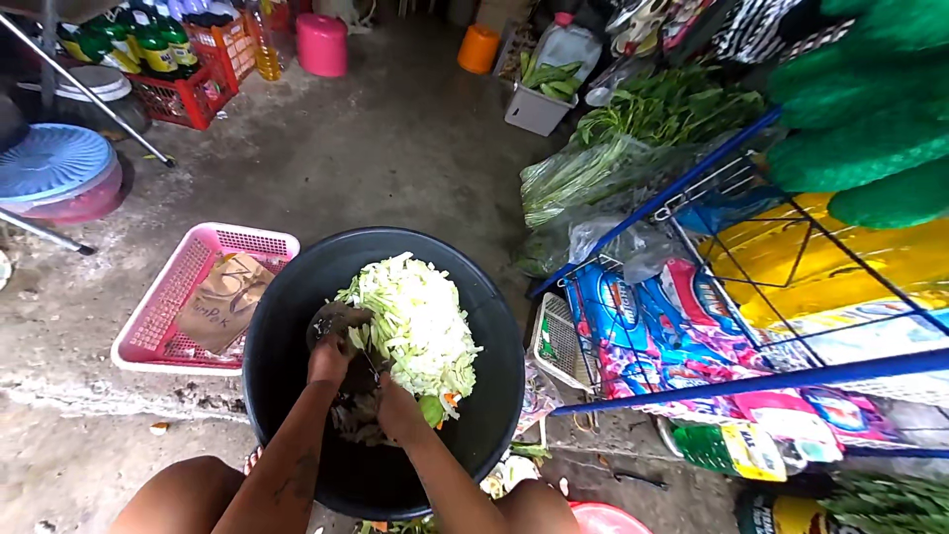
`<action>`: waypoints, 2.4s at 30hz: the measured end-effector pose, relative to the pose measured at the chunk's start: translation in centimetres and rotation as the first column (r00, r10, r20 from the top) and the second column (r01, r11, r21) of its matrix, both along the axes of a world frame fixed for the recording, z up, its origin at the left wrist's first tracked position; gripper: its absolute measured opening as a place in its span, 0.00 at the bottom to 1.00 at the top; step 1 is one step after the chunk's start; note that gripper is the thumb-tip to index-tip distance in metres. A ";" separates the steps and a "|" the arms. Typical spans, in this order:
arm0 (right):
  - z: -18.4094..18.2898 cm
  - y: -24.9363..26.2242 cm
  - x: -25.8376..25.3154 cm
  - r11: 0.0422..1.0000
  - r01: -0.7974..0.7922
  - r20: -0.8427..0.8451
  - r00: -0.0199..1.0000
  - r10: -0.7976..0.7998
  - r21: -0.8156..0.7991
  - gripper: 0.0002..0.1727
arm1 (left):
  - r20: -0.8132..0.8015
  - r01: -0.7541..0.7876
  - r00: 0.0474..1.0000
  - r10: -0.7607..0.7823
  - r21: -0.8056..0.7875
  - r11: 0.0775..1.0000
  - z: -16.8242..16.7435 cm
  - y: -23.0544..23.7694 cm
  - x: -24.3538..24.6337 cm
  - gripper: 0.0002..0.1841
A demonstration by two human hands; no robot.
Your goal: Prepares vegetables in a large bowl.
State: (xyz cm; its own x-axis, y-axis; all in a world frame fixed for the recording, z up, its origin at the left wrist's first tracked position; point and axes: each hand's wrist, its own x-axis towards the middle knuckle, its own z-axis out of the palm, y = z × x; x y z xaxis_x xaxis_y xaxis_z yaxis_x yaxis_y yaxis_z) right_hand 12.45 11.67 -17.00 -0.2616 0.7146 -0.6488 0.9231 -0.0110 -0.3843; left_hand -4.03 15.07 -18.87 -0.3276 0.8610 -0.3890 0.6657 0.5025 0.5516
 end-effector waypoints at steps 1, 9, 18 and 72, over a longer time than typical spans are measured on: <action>-0.5 0.2 0.5 1.000 0.007 -0.043 0.999 -0.007 0.003 0.27 | 0.007 -0.012 1.000 0.012 -0.033 0.999 0.3 -0.3 0.2 0.29; 0.0 1.8 0.3 0.997 0.069 0.044 0.997 -0.070 0.026 0.27 | -0.064 -0.008 0.998 0.003 -0.073 0.997 0.7 0.6 1.9 0.35; 3.1 3.1 -0.3 0.997 -0.002 0.075 0.997 -0.003 0.073 0.27 | 0.084 -0.038 0.996 0.035 0.029 0.999 -1.2 1.7 0.6 0.20; -0.3 2.4 -0.9 0.993 0.117 -0.042 0.992 -0.116 0.016 0.30 | 0.015 -0.020 1.000 0.019 0.058 0.998 -0.5 1.4 0.7 0.15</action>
State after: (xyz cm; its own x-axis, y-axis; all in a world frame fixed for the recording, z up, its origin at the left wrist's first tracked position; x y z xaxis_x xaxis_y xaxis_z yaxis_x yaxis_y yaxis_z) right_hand 11.58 14.12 -17.31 -0.2019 0.7538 -0.6254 0.8995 -0.1099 -0.4229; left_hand -3.32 16.50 -19.37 -0.3393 0.8759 -0.3430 0.6479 0.4820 0.5899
